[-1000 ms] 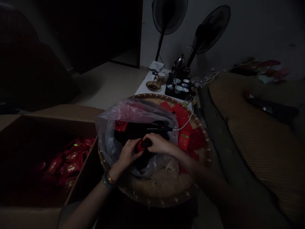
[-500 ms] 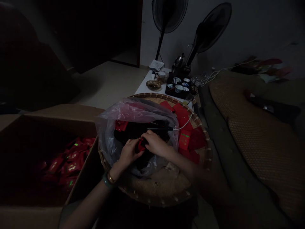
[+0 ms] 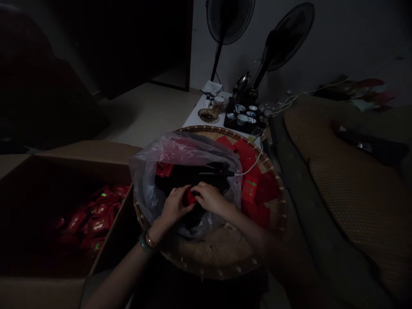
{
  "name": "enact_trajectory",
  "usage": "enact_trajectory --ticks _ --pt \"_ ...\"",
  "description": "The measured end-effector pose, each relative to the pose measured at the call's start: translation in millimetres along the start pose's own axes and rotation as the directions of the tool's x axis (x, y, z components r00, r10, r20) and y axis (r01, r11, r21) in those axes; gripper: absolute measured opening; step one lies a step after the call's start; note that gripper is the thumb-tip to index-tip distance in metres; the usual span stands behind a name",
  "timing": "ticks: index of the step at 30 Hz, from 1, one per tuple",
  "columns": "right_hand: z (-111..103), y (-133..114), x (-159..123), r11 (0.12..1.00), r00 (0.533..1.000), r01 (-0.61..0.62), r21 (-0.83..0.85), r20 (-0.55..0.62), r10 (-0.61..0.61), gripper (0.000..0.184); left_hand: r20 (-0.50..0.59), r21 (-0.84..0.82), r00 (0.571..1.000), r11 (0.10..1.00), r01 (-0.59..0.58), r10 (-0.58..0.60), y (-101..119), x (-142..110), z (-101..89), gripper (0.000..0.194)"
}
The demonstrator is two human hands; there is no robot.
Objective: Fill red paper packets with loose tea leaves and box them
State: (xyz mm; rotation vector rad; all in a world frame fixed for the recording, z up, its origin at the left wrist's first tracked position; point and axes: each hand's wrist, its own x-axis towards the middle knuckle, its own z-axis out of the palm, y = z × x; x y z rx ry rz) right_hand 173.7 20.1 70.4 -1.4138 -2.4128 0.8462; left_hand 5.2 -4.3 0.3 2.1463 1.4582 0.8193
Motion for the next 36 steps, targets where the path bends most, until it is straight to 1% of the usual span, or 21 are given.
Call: enact_trajectory --ticks 2,4,7,9,11,12,13,14,15,16,18,19,21,23,26,28,30,34,36 --pt "7.1 1.0 0.9 0.995 0.996 -0.014 0.096 -0.086 0.023 0.029 0.002 0.023 1.000 1.000 -0.005 0.005 0.6 0.6 -0.3 0.055" --pt "14.2 1.1 1.3 0.983 0.987 -0.003 0.182 -0.156 0.032 0.029 0.006 0.042 1.000 0.999 -0.008 0.008 1.1 1.1 -0.6 0.055" --pt "19.7 2.5 0.7 0.966 0.982 0.050 0.255 -0.188 -0.001 0.030 0.013 0.050 1.000 0.999 -0.003 0.003 1.4 1.3 -1.4 0.054" --pt "18.7 9.1 0.3 0.941 0.980 0.064 0.333 -0.201 0.005 0.029 0.011 0.044 1.000 0.999 -0.003 0.002 1.7 1.2 -2.3 0.052" --pt "16.0 23.3 0.3 0.906 0.961 0.031 0.421 -0.261 0.088 0.027 -0.001 0.031 1.000 1.000 -0.005 0.005 2.3 1.2 -3.8 0.051" --pt "15.2 32.8 0.1 0.897 0.943 -0.002 0.442 -0.298 0.149 0.027 -0.009 0.025 1.000 1.000 -0.006 0.007 2.6 1.3 -4.7 0.050" --pt "15.4 42.9 -0.3 0.905 0.921 -0.048 0.423 -0.332 0.204 0.027 -0.019 0.024 1.000 1.000 -0.007 0.007 3.0 1.5 -5.6 0.050" --pt "16.9 52.9 -1.1 0.924 0.918 -0.097 0.371 -0.326 0.227 0.027 -0.027 0.028 1.000 1.000 -0.007 0.008 3.4 1.6 -6.7 0.050" --pt "19.9 61.8 -2.3 0.943 0.932 -0.139 0.304 -0.281 0.228 0.026 -0.034 0.036 0.999 0.999 -0.008 0.009 3.5 1.8 -7.7 0.051" --pt "24.1 68.9 -3.6 0.961 0.957 -0.156 0.230 -0.207 0.205 0.028 -0.037 0.045 0.999 0.999 -0.013 0.014 3.5 1.9 -8.7 0.052" --pt "34.6 76.0 -5.8 0.985 0.987 -0.140 0.097 -0.070 0.147 0.036 -0.031 0.058 0.999 0.998 -0.026 0.028 2.6 1.9 -10.3 0.056" --pt "40.0 76.0 -5.9 0.991 0.991 -0.126 0.050 -0.034 0.128 0.041 -0.022 0.057 0.999 0.998 -0.032 0.034 1.9 1.7 -10.7 0.058" --pt "48.8 71.7 -3.5 0.991 0.991 -0.130 -0.019 -0.029 0.130 0.048 -0.013 0.046 0.999 0.998 -0.031 0.032 0.0 1.0 -10.8 0.060" --pt "54.1 65.9 2.4 0.984 0.985 -0.167 -0.058 -0.057 0.164 0.046 -0.014 0.033 1.000 0.999 -0.020 0.020 -1.5 0.0 -10.4 0.057" --pt "57.9 62.5 13.4 0.980 0.980 -0.193 -0.041 -0.067 0.190 0.033 -0.015 0.024 0.999 0.999 -0.037 0.037 -1.8 -1.1 -10.9 0.048" --pt "59.9 64.6 18.7 0.983 0.979 -0.183 0.025 -0.085 0.184 0.025 0.001 0.029 0.997 0.997 -0.077 0.077 -0.5 -1.2 -12.7 0.044" --pt "61.5 68.5 20.7 0.980 0.974 -0.178 0.092 -0.125 0.188 0.022 0.029 0.044 0.994 0.993 -0.106 0.105 1.3 -0.8 -15.0 0.042" --pt "57.1 76.1 16.0 0.965 0.957 -0.203 0.169 -0.173 0.231 0.017 0.069 0.083 0.993 0.992 -0.098 0.093 2.4 0.1 -17.5 0.045" --pt "49.3 78.2 10.8 0.937 0.939 -0.221 0.271 -0.199 0.280 0.015 0.063 0.084 0.994 0.992 -0.090 0.085 1.7 0.3 -17.3 0.050"
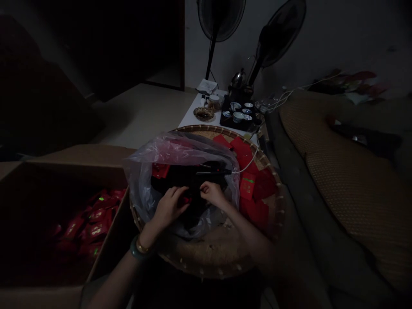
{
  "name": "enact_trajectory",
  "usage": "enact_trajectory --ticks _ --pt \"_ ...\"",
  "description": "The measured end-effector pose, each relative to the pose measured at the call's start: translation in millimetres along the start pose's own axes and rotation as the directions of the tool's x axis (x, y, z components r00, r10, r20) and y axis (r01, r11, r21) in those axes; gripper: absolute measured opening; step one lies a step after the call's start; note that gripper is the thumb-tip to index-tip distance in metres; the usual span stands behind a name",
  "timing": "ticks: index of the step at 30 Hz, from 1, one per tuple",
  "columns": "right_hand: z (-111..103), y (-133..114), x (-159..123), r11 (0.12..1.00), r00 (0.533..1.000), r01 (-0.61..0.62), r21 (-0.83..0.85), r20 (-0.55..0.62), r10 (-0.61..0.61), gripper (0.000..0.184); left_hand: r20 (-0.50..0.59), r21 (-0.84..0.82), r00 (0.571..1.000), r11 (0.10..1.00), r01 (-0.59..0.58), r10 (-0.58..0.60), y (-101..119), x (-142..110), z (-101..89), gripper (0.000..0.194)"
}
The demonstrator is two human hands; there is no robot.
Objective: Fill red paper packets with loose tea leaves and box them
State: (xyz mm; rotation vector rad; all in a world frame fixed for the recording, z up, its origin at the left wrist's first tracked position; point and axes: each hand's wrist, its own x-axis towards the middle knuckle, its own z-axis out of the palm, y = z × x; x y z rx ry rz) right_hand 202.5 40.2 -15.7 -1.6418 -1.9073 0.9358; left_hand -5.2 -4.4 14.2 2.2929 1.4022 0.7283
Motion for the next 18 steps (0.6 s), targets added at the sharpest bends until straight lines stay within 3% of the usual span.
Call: enact_trajectory --ticks 3,6,13,18 --pt "-16.7 -4.8 -5.8 0.975 0.996 -0.054 0.214 -0.053 0.067 0.014 -0.013 -0.007 1.000 1.000 0.005 -0.005 -0.5 0.1 0.7 0.052" --pt "-28.8 -20.0 -13.2 0.941 0.997 -0.029 0.337 -0.061 0.053 0.018 -0.017 -0.006 1.000 1.000 0.004 -0.004 0.6 0.3 0.8 0.052" --pt "-20.6 -66.1 -23.1 0.924 0.996 0.092 0.372 -0.042 -0.083 0.021 -0.028 0.021 1.000 1.000 0.003 -0.003 0.0 0.2 2.0 0.051" --pt "-14.5 -65.7 -25.7 0.937 0.994 0.109 0.333 -0.056 -0.096 0.022 -0.038 0.015 0.999 1.000 0.007 -0.007 -2.0 -0.3 3.0 0.052"
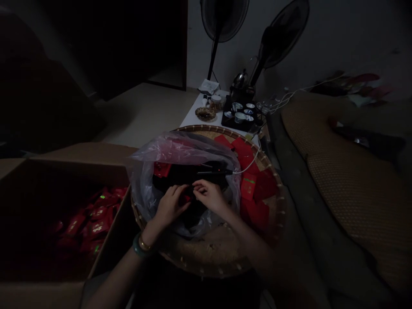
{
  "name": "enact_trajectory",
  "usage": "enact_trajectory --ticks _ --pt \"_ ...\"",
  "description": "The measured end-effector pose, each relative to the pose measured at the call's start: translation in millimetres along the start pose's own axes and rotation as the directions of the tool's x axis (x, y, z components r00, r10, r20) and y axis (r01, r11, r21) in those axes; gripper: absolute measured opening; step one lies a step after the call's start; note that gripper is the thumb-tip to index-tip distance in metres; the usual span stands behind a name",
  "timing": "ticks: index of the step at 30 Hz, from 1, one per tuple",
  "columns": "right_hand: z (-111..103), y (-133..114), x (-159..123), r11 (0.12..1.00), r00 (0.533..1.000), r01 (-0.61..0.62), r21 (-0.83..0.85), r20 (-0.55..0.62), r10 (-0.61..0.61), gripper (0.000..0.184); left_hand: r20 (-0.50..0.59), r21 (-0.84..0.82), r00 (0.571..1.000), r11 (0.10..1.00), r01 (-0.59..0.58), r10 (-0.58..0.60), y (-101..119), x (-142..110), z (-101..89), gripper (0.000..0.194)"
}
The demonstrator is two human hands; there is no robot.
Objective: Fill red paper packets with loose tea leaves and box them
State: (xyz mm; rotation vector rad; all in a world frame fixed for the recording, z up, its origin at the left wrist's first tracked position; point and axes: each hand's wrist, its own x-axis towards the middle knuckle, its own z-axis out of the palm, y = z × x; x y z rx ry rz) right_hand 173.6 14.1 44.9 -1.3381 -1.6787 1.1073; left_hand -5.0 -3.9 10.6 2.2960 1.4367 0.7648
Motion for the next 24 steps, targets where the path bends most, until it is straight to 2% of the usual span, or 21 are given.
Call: enact_trajectory --ticks 4,8,11,13,16,21,24 --pt "-0.5 4.6 -5.1 0.992 0.998 0.061 -0.109 0.037 -0.057 0.029 -0.015 -0.003 1.000 1.000 -0.004 0.004 -0.3 -0.2 1.5 0.052" --pt "7.6 5.6 -6.1 0.996 0.996 0.063 -0.068 0.063 -0.059 0.039 -0.009 0.014 1.000 1.000 -0.004 0.004 -0.3 -0.7 2.8 0.052" --pt "12.7 5.2 -4.9 0.997 0.998 0.058 -0.052 0.017 -0.057 0.033 0.001 0.021 1.000 1.000 -0.009 0.009 0.8 -0.3 1.6 0.052" --pt "12.7 4.5 -4.5 0.990 0.997 0.080 -0.116 0.010 -0.079 0.025 0.005 0.023 1.000 1.000 -0.011 0.011 2.3 0.4 0.2 0.050" --pt "9.3 2.6 -4.7 0.955 0.990 0.138 -0.264 0.070 -0.124 0.018 0.025 0.035 1.000 0.999 -0.006 0.005 4.7 1.5 -1.2 0.046" --pt "5.9 -4.8 -6.1 0.846 0.969 0.223 -0.484 0.208 -0.136 0.017 0.061 0.050 0.998 0.999 -0.007 0.004 6.9 2.1 -1.0 0.047" --pt "5.4 -8.3 -7.3 0.839 0.955 0.259 -0.479 0.259 -0.147 0.019 0.059 0.043 0.998 0.999 -0.008 0.006 6.7 2.3 -0.8 0.047"
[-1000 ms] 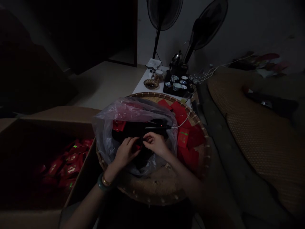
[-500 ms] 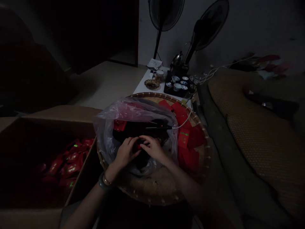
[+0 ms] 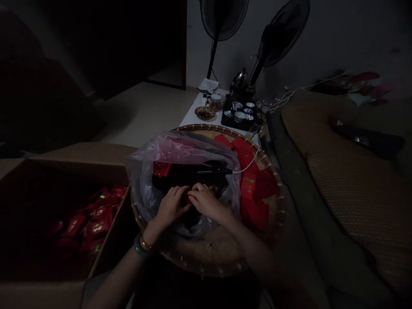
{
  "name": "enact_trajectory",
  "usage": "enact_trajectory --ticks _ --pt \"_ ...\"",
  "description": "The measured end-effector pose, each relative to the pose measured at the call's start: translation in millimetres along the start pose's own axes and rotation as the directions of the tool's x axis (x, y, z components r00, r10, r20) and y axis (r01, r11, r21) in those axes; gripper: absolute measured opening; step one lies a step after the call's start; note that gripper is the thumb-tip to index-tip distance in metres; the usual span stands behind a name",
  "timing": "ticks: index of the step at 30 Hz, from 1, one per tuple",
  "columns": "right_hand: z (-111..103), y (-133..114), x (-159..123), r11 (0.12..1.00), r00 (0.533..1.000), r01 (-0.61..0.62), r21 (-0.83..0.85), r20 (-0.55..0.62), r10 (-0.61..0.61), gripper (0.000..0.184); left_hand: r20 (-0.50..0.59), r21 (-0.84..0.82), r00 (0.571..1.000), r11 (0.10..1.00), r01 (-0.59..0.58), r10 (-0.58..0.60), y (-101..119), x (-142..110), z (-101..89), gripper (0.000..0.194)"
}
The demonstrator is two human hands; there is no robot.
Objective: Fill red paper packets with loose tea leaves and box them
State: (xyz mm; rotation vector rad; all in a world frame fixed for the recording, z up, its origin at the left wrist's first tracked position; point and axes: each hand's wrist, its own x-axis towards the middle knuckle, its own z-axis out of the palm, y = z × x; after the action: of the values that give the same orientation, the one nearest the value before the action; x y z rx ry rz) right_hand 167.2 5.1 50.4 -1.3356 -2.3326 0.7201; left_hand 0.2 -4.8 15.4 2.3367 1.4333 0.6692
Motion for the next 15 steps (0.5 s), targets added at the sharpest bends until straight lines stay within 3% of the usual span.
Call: enact_trajectory --ticks 4,7,10,12,15 --pt "1.3 3.9 -2.6 0.972 0.998 -0.038 0.230 -0.049 0.050 0.021 0.008 -0.017 1.000 1.000 0.009 -0.009 -0.7 -0.1 0.1 0.048" --pt "5.1 8.6 -4.3 0.903 0.980 -0.117 0.414 -0.097 0.171 0.025 0.005 -0.029 1.000 1.000 0.011 -0.011 -1.3 -0.7 1.1 0.050" --pt "7.6 7.9 -5.8 0.836 0.961 -0.103 0.539 -0.161 0.223 0.025 -0.009 -0.031 1.000 0.999 0.008 -0.008 -1.9 -1.3 2.3 0.050" --pt "7.0 4.5 -7.6 0.840 0.960 -0.053 0.539 -0.203 0.191 0.025 -0.007 -0.037 1.000 0.999 0.008 -0.009 -2.2 -1.4 2.8 0.050" --pt "4.4 -1.9 -12.5 0.933 0.965 0.000 0.359 -0.244 0.094 0.025 0.001 -0.044 1.000 0.999 0.020 -0.020 -2.4 -1.4 2.9 0.051"
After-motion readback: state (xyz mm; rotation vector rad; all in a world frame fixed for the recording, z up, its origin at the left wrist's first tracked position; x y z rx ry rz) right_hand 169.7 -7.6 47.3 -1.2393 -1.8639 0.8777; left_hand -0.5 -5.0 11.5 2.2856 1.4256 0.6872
